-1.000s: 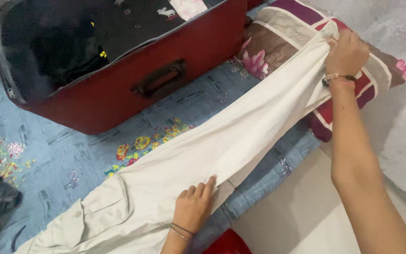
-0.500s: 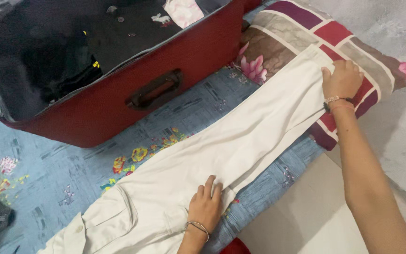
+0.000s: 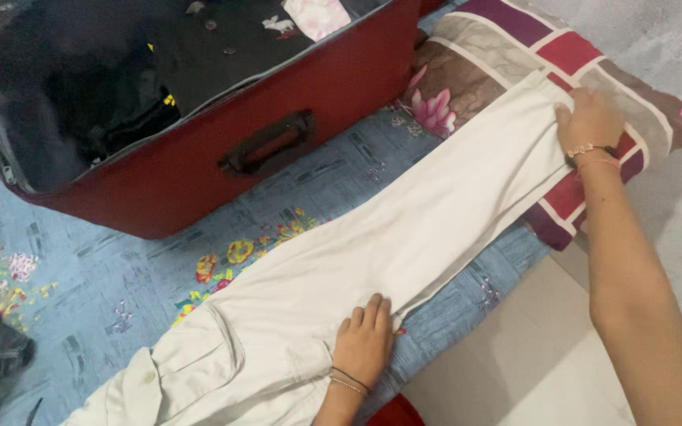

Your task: The person folds a black shirt and white pants, then places them into an open red suitcase on a bed.

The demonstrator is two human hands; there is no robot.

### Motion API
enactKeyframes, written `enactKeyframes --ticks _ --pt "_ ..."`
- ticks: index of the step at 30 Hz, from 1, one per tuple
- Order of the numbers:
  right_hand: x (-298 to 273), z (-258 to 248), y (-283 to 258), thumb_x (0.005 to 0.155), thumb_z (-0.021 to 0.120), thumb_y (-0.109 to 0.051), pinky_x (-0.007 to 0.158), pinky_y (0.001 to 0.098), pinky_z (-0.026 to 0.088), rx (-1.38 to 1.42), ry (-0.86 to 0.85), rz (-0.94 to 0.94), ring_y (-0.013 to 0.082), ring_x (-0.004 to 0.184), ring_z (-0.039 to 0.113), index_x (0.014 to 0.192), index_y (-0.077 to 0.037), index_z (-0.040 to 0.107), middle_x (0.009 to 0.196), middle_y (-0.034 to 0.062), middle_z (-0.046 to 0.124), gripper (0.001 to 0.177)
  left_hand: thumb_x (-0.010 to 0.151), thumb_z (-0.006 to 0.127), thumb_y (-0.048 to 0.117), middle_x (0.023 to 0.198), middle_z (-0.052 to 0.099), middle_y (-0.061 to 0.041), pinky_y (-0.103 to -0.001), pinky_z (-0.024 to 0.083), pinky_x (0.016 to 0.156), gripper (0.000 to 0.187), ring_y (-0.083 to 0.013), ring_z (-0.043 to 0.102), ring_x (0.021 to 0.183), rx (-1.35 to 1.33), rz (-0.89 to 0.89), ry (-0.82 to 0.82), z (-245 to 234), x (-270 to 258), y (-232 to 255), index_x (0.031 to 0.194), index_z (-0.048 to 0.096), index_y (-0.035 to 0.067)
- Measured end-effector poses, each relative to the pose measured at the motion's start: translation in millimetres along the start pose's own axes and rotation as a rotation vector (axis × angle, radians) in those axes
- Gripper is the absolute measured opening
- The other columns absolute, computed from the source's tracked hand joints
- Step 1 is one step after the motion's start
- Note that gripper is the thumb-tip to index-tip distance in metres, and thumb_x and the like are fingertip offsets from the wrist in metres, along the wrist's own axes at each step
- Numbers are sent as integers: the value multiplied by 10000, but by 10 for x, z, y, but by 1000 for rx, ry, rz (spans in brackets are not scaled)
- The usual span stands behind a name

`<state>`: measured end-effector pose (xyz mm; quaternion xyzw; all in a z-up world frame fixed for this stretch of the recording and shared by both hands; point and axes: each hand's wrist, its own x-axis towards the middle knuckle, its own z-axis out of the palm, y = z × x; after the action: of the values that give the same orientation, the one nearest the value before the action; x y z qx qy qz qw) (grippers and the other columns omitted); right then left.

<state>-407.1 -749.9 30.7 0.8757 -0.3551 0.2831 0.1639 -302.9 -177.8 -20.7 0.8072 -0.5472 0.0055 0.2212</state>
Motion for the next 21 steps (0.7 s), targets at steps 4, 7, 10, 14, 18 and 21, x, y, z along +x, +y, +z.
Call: enactKeyframes --ticks 4,7,10,14,18,21 --pt "-103 -269 30 984 733 -320 900 546 474 119 37 181 440 1018 644 1130 -30 716 1040 215 717 325 872 628 177 1374 600 -106 -394 510 804 499 -260 613 1051 -25 8 4 53 -17 -24 1345 570 32" --pt "-142 -176 200 908 815 -367 864 596 438 18 -39 202 451 939 651 1055 -79 772 972 208 735 326 872 591 124 1387 605 -90 -373 516 832 493 -246 617 1089 -48 43 64 45 -79 -28 1356 568 35" --pt "-204 7 483 874 752 -288 931 572 434 38 -95 215 441 1001 640 1039 -81 766 1019 207 715 265 850 585 106 1375 608 -85 -369 512 816 520 -235 619 1074 11 49 37 37 -91 -7 1365 568 38" --pt "-246 -13 256 902 661 -195 1018 562 389 -37 0 257 421 1200 549 1125 -69 708 1238 226 634 260 892 600 148 1362 602 -89 -366 504 791 492 -228 615 1040 99 97 50 10 -76 50 1371 565 40" --pt "-606 -512 -621 914 723 -176 1067 563 343 72 122 58 397 1314 468 1208 -78 664 1334 192 556 315 897 613 177 1403 585 -80 -357 495 766 506 -225 603 1001 92 103 109 -90 -83 84 1390 561 74" --pt "-1109 -1019 -1703 931 782 -200 1097 554 327 246 13 -103 356 1382 442 1254 -140 682 1368 125 547 343 914 624 216 1440 565 -88 -365 486 757 511 -238 586 965 64 111 171 -184 -112 110 1405 554 91"
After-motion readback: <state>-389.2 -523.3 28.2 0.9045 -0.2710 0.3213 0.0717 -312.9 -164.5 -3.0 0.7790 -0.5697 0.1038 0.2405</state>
